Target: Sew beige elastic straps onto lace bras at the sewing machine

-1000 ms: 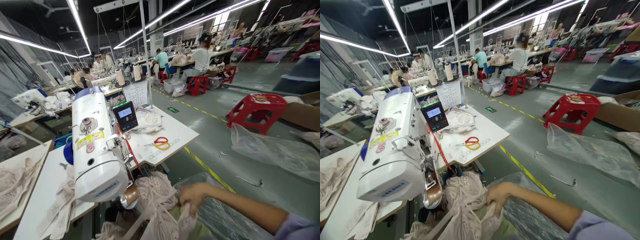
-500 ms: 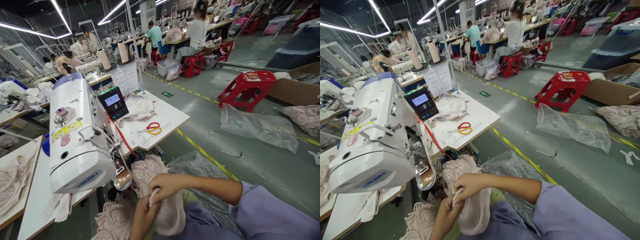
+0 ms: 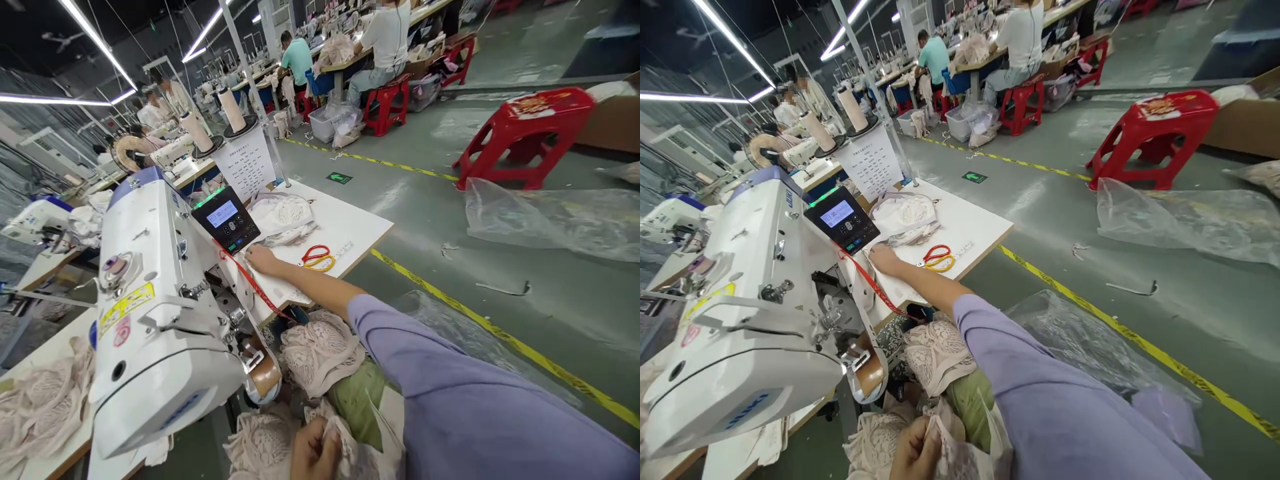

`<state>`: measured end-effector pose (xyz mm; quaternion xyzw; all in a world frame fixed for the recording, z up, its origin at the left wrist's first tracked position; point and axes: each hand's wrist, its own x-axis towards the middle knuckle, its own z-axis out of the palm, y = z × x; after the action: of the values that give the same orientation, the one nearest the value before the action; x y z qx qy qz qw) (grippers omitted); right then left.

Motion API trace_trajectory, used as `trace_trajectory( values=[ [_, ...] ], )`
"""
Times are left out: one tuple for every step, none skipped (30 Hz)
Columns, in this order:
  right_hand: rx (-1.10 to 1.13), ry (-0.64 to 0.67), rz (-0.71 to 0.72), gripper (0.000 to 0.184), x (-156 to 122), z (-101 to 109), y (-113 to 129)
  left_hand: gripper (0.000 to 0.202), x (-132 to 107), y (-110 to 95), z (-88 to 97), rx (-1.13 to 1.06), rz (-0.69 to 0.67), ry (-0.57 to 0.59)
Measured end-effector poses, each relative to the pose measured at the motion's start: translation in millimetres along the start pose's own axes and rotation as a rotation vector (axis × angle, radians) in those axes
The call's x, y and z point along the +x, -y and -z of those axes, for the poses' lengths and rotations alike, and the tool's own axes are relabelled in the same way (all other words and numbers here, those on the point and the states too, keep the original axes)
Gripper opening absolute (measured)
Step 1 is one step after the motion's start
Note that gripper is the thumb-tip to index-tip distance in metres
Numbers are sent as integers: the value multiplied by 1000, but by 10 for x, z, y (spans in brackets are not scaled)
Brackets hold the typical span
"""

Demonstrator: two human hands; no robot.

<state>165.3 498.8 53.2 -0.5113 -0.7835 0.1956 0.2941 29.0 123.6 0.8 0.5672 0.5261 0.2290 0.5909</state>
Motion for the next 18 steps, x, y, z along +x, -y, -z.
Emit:
trace_trajectory(
  values=[
    [2, -25, 0, 18, 45, -11, -12, 60, -15, -11, 38, -6, 13, -76],
    [7, -52, 2, 18, 48, -9, -38, 59, -31, -28, 81, -13, 28, -156],
    [14, -79, 8, 18, 12, 3, -75, 58, -48, -50, 125, -21, 46, -233],
    [25, -103, 17, 19, -63, 26, -114, 58, -63, -77, 170, -27, 64, -301],
    [39, -122, 29, 19, -174, 58, -149, 58, -75, -110, 214, -28, 78, -358],
    [56, -134, 42, 19, -321, 97, -173, 58, -85, -148, 256, -27, 86, -399],
    [73, -138, 55, 20, -497, 141, -180, 58, -91, -190, 293, -23, 90, -423],
    [87, -135, 69, 22, -697, 186, -170, 58, -94, -235, 326, -15, 88, -433],
    [112, -130, 87, 24, -909, 230, -144, 56, -95, -281, 354, -7, 84, -429],
    [155, -125, 105, 26, -1122, 267, -107, 55, -93, -327, 376, 2, 80, -420],
    [216, -120, 118, 28, -1321, 294, -68, 53, -90, -371, 392, 11, 75, -410],
    [279, -119, 120, 29, -1492, 308, -33, 51, -83, -410, 402, 25, 68, -406],
    [322, -118, 108, 31, -1626, 305, -9, 50, -74, -445, 408, 43, 60, -408],
    [337, -114, 88, 33, -1715, 283, 0, 49, -61, -473, 410, 62, 52, -409],
    [321, -100, 69, 34, -1757, 240, -6, 49, -45, -494, 410, 77, 45, -410],
    [279, -71, 60, 34, -1755, 176, -24, 48, -27, -508, 408, 85, 36, -414],
    [237, -34, 69, 31, -1715, 98, -51, 48, -10, -517, 405, 87, 25, -419],
    [205, 8, 93, 27, -1646, 11, -83, 47, 4, -521, 402, 83, 11, -425]
  ],
)
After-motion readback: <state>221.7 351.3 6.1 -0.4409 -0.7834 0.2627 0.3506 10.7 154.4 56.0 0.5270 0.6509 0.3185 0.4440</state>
